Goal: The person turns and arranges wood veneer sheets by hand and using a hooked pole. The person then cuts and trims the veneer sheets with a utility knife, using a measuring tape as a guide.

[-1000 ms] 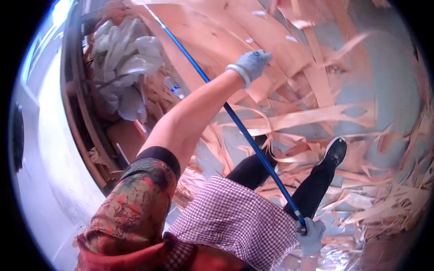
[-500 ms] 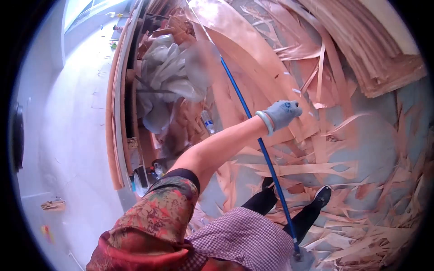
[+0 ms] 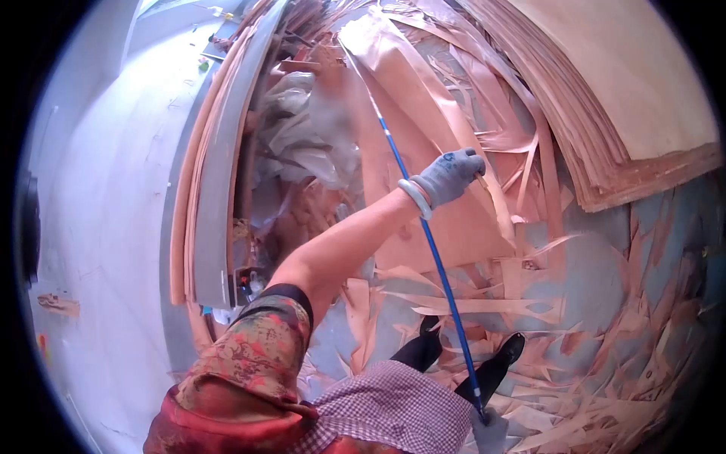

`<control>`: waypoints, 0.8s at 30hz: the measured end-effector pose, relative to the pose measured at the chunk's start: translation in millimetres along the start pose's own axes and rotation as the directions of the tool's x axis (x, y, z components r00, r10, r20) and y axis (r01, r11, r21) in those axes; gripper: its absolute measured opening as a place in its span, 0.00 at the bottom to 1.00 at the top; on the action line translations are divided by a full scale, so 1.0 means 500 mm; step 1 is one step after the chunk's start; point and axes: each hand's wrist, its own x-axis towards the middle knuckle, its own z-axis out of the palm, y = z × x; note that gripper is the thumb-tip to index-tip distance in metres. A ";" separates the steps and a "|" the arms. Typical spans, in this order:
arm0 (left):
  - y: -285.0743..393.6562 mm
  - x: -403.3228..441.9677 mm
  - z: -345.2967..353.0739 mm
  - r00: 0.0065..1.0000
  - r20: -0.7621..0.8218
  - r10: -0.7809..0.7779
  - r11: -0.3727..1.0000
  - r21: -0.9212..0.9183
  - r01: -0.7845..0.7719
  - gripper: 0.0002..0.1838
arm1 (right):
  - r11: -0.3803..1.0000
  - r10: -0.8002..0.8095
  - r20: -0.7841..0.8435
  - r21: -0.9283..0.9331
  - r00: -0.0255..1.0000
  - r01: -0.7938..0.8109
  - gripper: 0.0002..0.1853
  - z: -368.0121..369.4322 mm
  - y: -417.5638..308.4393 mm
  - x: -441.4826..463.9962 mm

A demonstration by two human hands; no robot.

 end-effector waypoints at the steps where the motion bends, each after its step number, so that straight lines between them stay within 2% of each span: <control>1: 0.002 -0.003 -0.026 1.000 -0.005 0.004 1.000 -0.014 -0.004 0.07 | 0.999 0.041 0.012 0.030 0.999 -0.042 0.15 -0.004 -0.011 0.009; 2: 0.003 -0.008 -0.055 1.000 -0.010 0.007 1.000 -0.029 -0.008 0.07 | 0.998 -0.040 0.002 -0.050 0.999 0.040 0.15 -0.002 -0.005 0.026; 5: 0.010 -0.033 -0.140 0.999 -0.039 -0.006 0.997 -0.077 0.003 0.08 | 0.974 -0.148 -0.051 -0.183 0.988 0.136 0.15 0.005 0.002 0.067; 6: 0.009 -0.044 -0.166 0.999 -0.051 -0.012 0.996 -0.093 0.007 0.08 | 0.989 -0.018 -0.027 -0.146 0.999 0.014 0.13 -0.002 -0.007 0.078; 8: 0.004 -0.073 -0.209 0.996 -0.093 -0.006 0.993 -0.118 -0.005 0.08 | 0.998 0.049 0.002 0.029 0.999 -0.049 0.12 0.015 -0.065 0.096; 10: 0.006 -0.114 -0.261 0.992 -0.123 -0.027 0.992 -0.126 0.012 0.09 | 0.964 0.102 0.074 0.239 0.992 -0.117 0.12 0.040 -0.132 0.106; 12: 0.005 -0.187 -0.307 0.981 -0.183 -0.061 0.986 -0.165 0.030 0.11 | 0.949 0.072 0.100 0.299 0.992 -0.099 0.12 0.070 -0.129 0.128; 14: 0.009 -0.271 -0.348 0.969 -0.214 -0.120 0.975 -0.209 0.075 0.13 | 0.930 0.037 0.136 0.357 0.990 -0.084 0.12 0.084 -0.151 0.131; 17: 0.011 -0.405 -0.368 0.955 -0.210 -0.211 0.960 -0.230 0.161 0.16 | 0.919 0.060 0.163 0.376 0.985 -0.118 0.10 0.102 -0.291 0.090; 19: 0.021 -0.481 -0.372 0.942 -0.216 -0.257 0.952 -0.223 0.209 0.16 | 0.922 -0.001 0.192 0.380 0.981 -0.074 0.08 0.114 -0.328 0.093; 21: 0.027 -0.550 -0.353 0.925 -0.238 -0.295 0.946 -0.206 0.249 0.16 | 0.908 -0.074 0.202 0.418 0.977 -0.018 0.07 0.134 -0.370 0.097; 24: 0.046 -0.620 -0.315 0.903 -0.231 -0.362 0.921 -0.238 0.308 0.16 | 0.930 -0.068 0.189 0.368 0.980 -0.007 0.09 0.157 -0.435 0.105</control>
